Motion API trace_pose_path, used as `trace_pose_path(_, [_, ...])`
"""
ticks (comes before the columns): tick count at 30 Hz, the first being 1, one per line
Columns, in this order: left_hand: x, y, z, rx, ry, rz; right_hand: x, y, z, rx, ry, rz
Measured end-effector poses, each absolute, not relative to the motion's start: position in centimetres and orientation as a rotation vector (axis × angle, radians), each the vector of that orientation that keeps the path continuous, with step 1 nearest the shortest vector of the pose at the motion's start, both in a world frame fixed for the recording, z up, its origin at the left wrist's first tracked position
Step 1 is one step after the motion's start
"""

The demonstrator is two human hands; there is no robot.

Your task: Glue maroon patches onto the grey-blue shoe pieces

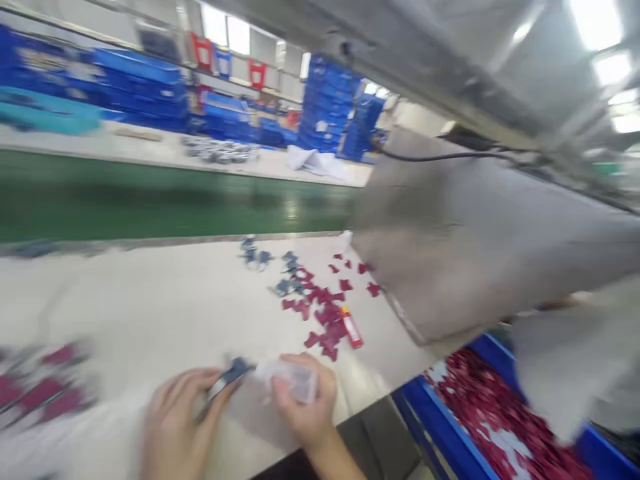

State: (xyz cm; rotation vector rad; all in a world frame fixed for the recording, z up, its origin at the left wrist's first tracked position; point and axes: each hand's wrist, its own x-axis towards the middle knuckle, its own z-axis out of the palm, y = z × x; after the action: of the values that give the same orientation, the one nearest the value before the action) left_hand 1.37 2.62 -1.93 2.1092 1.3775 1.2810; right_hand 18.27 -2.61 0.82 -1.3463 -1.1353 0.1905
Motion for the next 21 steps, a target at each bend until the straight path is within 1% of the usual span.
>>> trace_pose_path(7, [2.0,1.2,-0.9,2.045,1.554,1.1,19.6,-3.0,0.9,-1.35,-1.299,0.232])
trace_pose_path(21, [2.0,1.0,-0.2,2.004,1.522,1.101,19.2,-2.5,1.0,-1.423,-1.322,0.283])
